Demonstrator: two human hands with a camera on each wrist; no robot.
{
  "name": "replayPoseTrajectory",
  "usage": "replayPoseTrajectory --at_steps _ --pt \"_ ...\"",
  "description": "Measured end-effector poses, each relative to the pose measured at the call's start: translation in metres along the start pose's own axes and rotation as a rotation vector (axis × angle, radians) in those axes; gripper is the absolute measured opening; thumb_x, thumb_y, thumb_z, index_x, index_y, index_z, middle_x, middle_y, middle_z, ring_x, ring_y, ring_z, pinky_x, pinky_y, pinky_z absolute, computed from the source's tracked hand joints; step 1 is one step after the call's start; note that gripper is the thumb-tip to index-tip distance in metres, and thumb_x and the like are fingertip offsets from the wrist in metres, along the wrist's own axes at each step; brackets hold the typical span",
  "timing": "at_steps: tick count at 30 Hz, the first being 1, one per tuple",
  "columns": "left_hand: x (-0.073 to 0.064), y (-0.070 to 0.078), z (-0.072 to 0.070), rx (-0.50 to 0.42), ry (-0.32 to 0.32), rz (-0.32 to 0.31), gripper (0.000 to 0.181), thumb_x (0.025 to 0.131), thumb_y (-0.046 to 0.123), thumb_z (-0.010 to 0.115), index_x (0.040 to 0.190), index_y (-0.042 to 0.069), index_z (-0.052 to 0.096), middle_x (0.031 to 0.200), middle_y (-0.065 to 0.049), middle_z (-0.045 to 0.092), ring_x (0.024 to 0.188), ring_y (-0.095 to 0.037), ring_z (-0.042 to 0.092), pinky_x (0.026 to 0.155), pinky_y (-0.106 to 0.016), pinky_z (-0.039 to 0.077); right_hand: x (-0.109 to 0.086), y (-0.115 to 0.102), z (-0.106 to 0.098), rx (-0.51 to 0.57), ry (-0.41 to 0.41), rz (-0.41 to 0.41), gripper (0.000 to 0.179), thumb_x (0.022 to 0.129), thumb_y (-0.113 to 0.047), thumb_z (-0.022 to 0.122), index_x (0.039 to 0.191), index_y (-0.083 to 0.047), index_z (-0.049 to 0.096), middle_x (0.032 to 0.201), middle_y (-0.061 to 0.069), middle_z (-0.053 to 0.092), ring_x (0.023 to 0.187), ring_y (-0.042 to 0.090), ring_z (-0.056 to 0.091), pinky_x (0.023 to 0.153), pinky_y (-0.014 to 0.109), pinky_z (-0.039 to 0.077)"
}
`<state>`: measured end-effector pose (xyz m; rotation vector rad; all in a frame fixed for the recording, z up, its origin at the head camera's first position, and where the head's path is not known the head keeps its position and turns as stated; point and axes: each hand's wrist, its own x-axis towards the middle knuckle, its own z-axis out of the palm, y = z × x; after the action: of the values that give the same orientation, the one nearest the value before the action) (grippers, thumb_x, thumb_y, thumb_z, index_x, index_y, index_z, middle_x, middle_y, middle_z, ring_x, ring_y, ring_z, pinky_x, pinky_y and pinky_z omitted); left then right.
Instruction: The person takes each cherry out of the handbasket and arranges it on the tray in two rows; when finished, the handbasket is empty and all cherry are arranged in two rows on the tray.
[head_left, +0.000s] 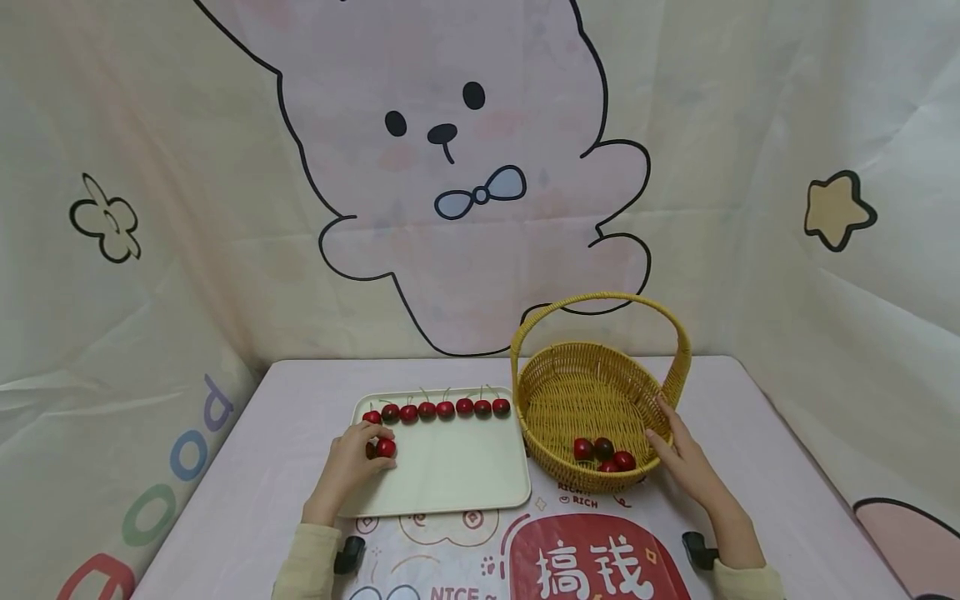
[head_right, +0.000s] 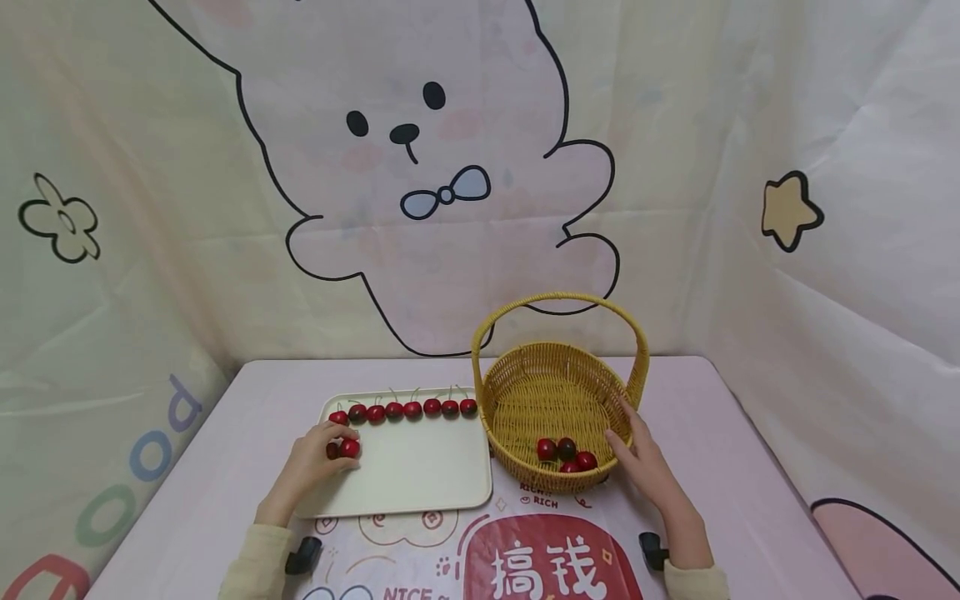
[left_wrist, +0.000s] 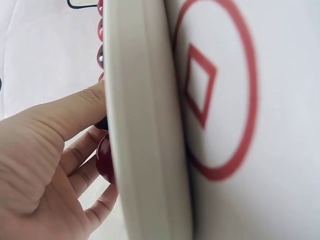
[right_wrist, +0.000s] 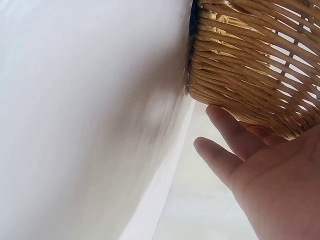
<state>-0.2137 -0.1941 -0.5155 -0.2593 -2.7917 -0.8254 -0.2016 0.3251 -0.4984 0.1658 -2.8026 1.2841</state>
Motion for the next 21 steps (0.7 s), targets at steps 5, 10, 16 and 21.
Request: replayPoseTrajectory --at_steps 5,10,16,21 --pt "-0.0001 -0.0005 0.0000 -0.001 -0.016 -0.010 0.035 0.064 0.020 0.085 0.094 0.018 0.067 0.099 -0.001 0.063 0.100 -0.024 0.056 0.086 -0.053 0.037 0.0007 0.0001 0.0000 0.000 -0.003 0.009 0.069 0.098 -0.036 0.043 0.150 -0.016 0.002 0.152 0.025 0.008 0.133 0.053 0.013 0.096 0.072 0.020" --pt "-0.0003 -0.0005 0.0001 -0.004 -0.013 -0.023 0.036 0.064 0.019 0.085 0.095 0.018 0.067 0.102 -0.002 0.063 0.103 -0.026 0.055 0.087 -0.053 0.036 0.0001 -0.0008 -0.0006 0.005 -0.002 0.000 0.069 0.098 -0.036 0.042 0.150 -0.014 0.003 0.151 0.027 0.008 0.132 0.054 0.013 0.095 0.073 0.020" --pt "-0.0005 0.0002 0.0002 -0.001 -0.017 -0.020 0.037 0.063 0.020 0.085 0.096 0.018 0.067 0.102 -0.002 0.063 0.102 -0.026 0.055 0.087 -0.052 0.035 -0.0008 -0.0021 -0.0013 0.010 -0.001 -0.016 0.068 0.098 -0.035 0.043 0.150 -0.011 0.005 0.151 0.027 0.009 0.132 0.054 0.014 0.095 0.073 0.021" --pt "-0.0003 -0.0008 0.0015 0.018 -0.015 -0.011 0.039 0.062 0.022 0.086 0.096 0.018 0.068 0.101 -0.003 0.064 0.100 -0.027 0.056 0.086 -0.053 0.036 -0.0005 -0.0021 -0.0011 0.012 -0.003 -0.013 0.068 0.098 -0.033 0.043 0.150 -0.011 0.005 0.151 0.027 0.008 0.132 0.054 0.014 0.095 0.073 0.021"
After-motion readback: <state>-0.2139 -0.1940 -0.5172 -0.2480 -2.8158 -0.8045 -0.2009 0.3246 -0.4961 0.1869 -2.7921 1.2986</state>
